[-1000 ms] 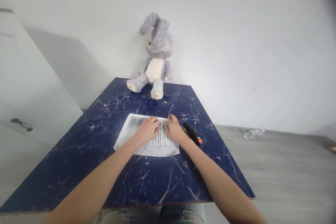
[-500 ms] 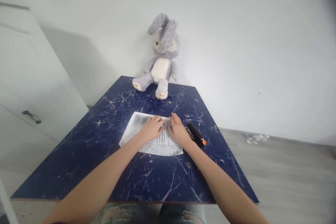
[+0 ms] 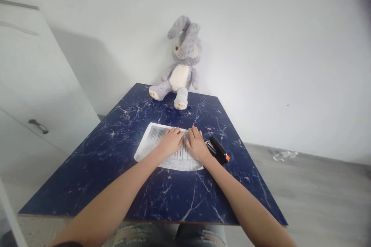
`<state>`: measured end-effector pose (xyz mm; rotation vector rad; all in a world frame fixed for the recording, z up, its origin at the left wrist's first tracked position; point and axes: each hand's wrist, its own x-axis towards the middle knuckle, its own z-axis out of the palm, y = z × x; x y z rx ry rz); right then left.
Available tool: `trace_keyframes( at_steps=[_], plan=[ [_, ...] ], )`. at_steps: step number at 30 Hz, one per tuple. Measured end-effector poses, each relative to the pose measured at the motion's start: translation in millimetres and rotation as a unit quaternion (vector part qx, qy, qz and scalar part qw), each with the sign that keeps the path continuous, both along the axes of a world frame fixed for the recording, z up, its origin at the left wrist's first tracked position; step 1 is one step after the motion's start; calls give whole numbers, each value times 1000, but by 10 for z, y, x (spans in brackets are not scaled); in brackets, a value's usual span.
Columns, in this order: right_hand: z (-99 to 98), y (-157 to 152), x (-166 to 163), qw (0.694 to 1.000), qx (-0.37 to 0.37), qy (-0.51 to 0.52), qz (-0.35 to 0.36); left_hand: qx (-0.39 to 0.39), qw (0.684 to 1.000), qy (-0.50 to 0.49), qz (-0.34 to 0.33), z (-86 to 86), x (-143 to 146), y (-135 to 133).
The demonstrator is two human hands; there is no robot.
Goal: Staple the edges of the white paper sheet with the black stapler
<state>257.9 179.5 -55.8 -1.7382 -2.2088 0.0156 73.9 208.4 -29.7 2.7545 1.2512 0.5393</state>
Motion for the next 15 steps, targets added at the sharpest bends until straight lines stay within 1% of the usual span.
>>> trace_keyframes(
  at_steps=[2,4,5,6,7,8,9,10,12,13,14,15],
  plan=[
    [85,-35,-7,999,32,-2,14,3,1000,3,-4,0,-10,-11],
    [222,-91,15,996,90,-2,23,6,1000,2,-4,0,-24,-18],
    [300,-122,43,993,118,-4,9,6,1000,0,-4,0,-31,-20],
    [378,-151,85,991,134,-9,-25,5,1000,-2,-6,0,-38,-21],
    [449,-175,140,989,131,-19,-72,2,1000,-4,-9,2,-43,-21],
    [508,-194,209,986,106,-32,-121,-1,1000,-7,-12,4,-47,-21],
    [556,-206,287,984,60,-45,-158,-6,1000,-9,-17,8,-48,-20],
    [593,-213,371,983,2,-56,-177,-12,1000,-9,-23,11,-46,-20],
    [650,-226,531,978,-106,-69,-163,-25,999,-9,-37,17,-37,-19],
    [681,-240,594,976,-136,-73,-155,-32,998,-9,-45,17,-29,-18],
    [720,-262,640,975,-147,-75,-152,-38,998,-9,-52,15,-22,-17],
    [769,-294,665,975,-140,-72,-156,-42,997,-11,-59,11,-16,-15]
  ],
)
